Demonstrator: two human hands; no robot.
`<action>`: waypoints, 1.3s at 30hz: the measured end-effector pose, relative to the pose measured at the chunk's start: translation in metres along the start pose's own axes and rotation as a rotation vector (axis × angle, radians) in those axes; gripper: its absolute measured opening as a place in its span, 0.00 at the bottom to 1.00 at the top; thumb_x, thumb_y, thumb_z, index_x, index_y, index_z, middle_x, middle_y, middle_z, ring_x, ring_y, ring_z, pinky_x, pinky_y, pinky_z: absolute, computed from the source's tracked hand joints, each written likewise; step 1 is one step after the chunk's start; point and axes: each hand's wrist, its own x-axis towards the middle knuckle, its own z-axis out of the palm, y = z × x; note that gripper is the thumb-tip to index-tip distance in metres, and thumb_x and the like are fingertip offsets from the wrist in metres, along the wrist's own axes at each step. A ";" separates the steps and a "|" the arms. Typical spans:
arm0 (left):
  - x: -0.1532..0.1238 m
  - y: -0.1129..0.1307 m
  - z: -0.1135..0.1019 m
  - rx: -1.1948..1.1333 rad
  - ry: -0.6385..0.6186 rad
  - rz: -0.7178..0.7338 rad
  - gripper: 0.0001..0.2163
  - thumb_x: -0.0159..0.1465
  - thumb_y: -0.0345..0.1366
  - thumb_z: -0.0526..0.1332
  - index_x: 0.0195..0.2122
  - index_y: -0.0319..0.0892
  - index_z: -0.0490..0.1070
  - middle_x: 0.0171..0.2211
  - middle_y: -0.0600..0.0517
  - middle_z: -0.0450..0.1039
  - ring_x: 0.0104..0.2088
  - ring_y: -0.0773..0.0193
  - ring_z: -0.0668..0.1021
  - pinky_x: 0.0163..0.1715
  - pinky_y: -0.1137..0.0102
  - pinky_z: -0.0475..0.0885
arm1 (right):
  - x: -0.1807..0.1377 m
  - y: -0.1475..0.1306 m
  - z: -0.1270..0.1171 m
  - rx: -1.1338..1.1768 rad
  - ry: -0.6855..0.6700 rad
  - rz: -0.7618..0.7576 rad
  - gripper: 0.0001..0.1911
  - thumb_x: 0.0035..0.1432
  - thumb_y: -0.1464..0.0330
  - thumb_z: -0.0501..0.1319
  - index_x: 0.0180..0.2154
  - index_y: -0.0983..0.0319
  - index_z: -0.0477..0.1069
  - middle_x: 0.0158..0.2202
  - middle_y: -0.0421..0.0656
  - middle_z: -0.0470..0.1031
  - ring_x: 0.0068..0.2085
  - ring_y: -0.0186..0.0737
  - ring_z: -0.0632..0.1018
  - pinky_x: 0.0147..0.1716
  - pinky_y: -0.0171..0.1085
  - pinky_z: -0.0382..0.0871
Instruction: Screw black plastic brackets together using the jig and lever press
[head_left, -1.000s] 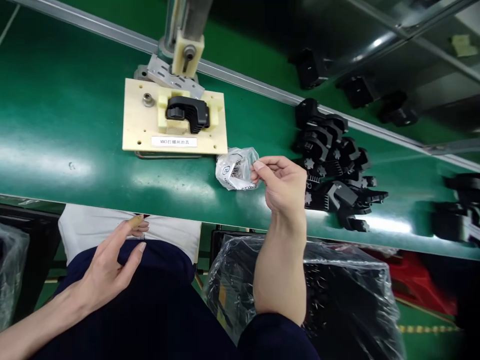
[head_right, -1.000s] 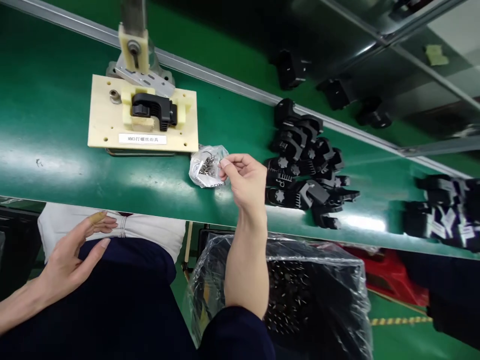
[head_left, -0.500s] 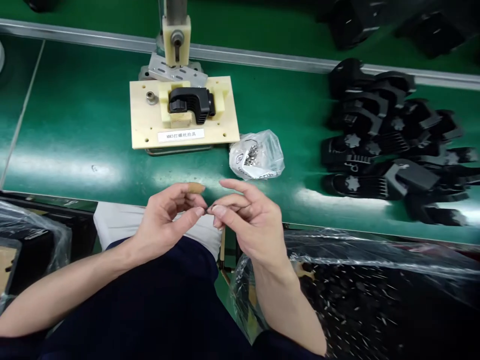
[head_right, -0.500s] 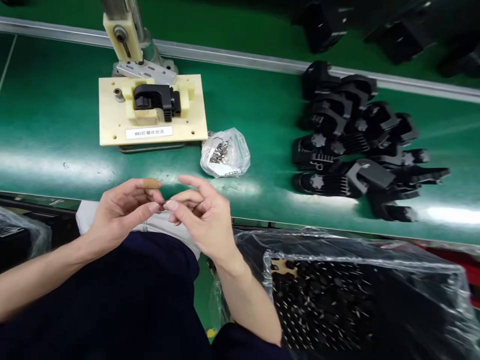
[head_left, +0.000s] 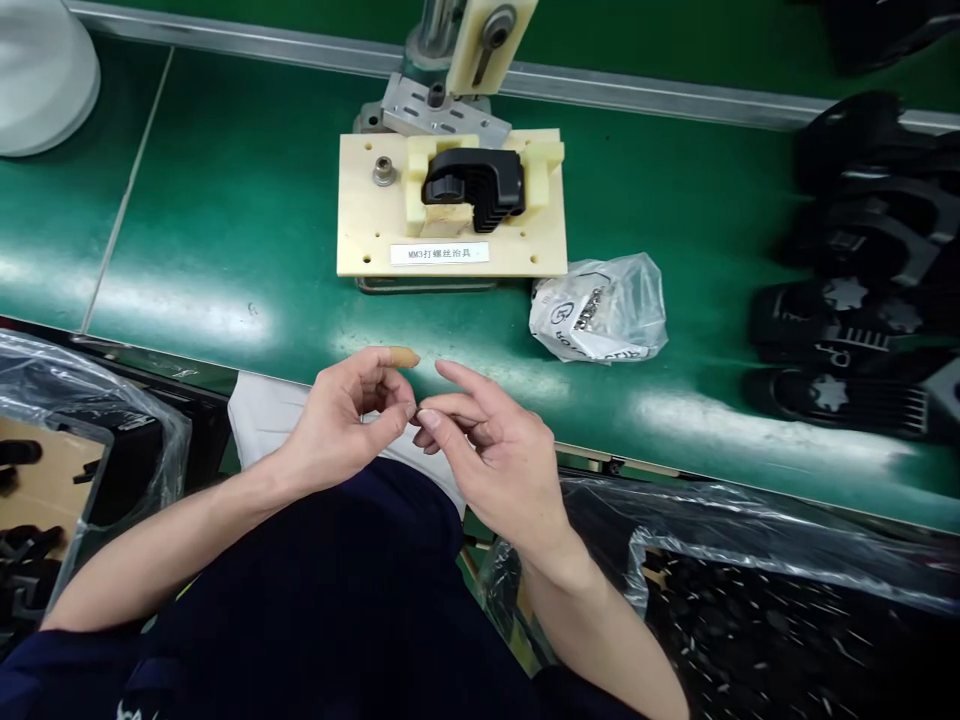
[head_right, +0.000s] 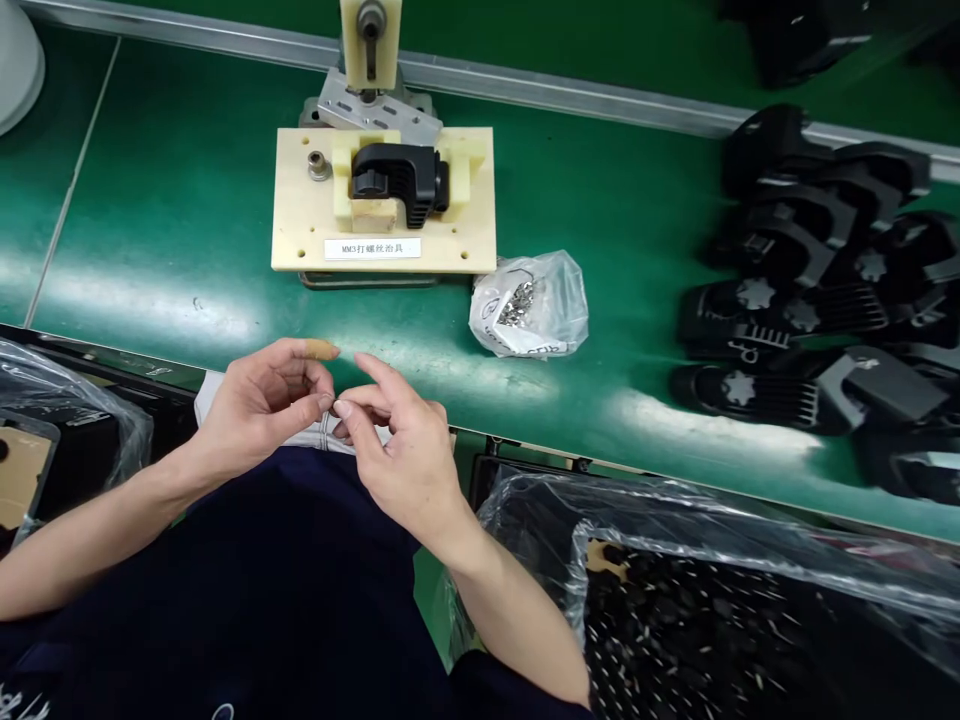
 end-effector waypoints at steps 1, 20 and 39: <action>0.000 0.000 -0.001 -0.014 0.016 -0.006 0.13 0.54 0.27 0.63 0.41 0.38 0.68 0.24 0.56 0.70 0.26 0.71 0.73 0.28 0.75 0.72 | -0.001 0.001 0.002 0.007 0.002 -0.007 0.18 0.59 0.71 0.60 0.52 0.58 0.68 0.28 0.36 0.77 0.26 0.34 0.77 0.34 0.38 0.76; 0.001 -0.002 -0.008 -0.120 0.137 -0.069 0.15 0.51 0.29 0.66 0.40 0.38 0.69 0.23 0.57 0.71 0.23 0.71 0.73 0.25 0.76 0.69 | 0.013 0.003 0.017 0.116 -0.043 0.029 0.04 0.58 0.71 0.60 0.32 0.62 0.73 0.22 0.39 0.74 0.24 0.34 0.76 0.25 0.33 0.72; -0.005 -0.040 0.009 -0.294 0.113 -0.055 0.15 0.56 0.37 0.69 0.43 0.42 0.71 0.25 0.56 0.70 0.26 0.71 0.72 0.32 0.75 0.70 | -0.001 0.035 0.032 0.187 0.286 -0.291 0.08 0.61 0.70 0.58 0.29 0.61 0.72 0.29 0.42 0.66 0.30 0.35 0.70 0.28 0.33 0.67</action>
